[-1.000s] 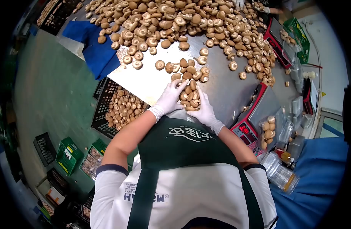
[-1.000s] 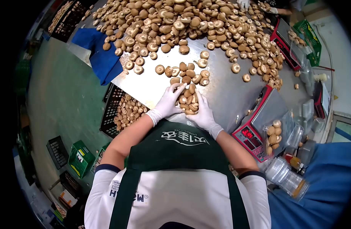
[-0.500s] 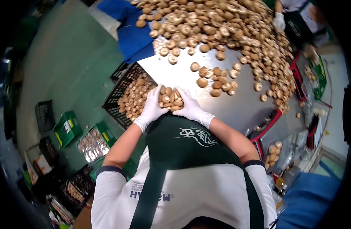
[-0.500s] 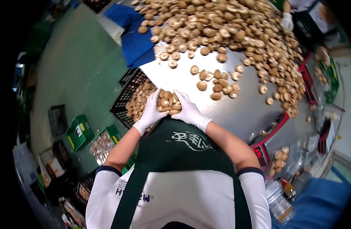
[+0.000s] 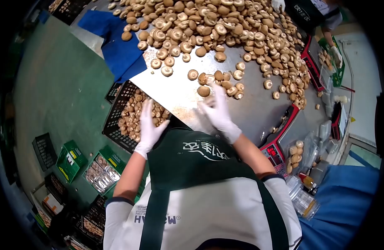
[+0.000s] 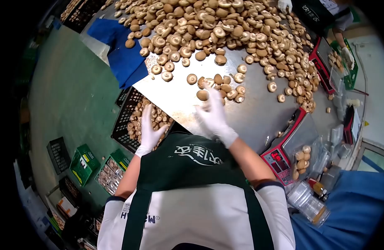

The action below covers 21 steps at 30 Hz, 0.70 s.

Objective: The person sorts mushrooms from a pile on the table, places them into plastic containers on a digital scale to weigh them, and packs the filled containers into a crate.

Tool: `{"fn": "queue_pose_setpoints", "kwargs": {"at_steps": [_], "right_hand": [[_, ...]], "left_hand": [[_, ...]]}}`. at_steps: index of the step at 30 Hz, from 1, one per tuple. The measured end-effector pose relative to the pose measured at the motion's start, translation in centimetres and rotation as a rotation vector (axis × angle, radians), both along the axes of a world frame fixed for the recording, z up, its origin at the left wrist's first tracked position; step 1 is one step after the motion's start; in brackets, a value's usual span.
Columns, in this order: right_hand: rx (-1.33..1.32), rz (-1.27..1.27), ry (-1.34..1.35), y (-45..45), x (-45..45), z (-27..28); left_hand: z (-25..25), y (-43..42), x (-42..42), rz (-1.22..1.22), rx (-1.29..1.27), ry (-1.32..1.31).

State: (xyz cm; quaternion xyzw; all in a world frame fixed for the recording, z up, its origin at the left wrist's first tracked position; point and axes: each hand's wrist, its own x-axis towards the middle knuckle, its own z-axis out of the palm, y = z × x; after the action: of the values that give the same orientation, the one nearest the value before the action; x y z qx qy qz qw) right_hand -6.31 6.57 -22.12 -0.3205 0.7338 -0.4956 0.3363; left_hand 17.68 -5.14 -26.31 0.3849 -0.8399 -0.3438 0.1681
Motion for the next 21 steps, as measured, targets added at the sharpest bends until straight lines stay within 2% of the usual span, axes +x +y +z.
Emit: {"fn": "queue_pose_setpoints", "kwargs": {"at_steps": [1,3,5,8,11,12,16,21], "right_hand": [[-0.025,-0.082,0.154,2.0,-2.1,-1.0],[0.114,-0.279,0.249,6.2,-4.7,-1.1],[0.215,-0.312,0.303,9.2,-6.7,-1.2],[0.366,-0.239,0.282,10.9,-8.7,-1.4],[0.313,-0.065,0.547,10.3,-10.9,-4.1],[0.374,-0.026,0.404,8.9,-11.3,-2.6],[0.451,0.147,0.425,5.1,-13.4,-2.0],[0.405,0.359,0.433,2.2,-14.2,-1.6]], "left_hand": [[-0.3,0.1,-1.9,-0.081,-0.015,-0.006],[0.4,0.1,-6.2,-0.19,0.021,-0.001],[-0.2,0.1,-10.0,-0.268,-0.02,-0.026],[-1.9,-0.3,-14.4,-0.334,-0.115,-0.148],[-1.3,-0.8,-17.4,-0.347,-0.149,-0.134],[-1.2,-1.0,-18.0,-0.382,-0.148,-0.122],[-1.0,-1.7,-20.1,-0.471,-0.157,-0.132],[-1.4,-2.5,-21.3,-0.468,-0.173,-0.081]]}}
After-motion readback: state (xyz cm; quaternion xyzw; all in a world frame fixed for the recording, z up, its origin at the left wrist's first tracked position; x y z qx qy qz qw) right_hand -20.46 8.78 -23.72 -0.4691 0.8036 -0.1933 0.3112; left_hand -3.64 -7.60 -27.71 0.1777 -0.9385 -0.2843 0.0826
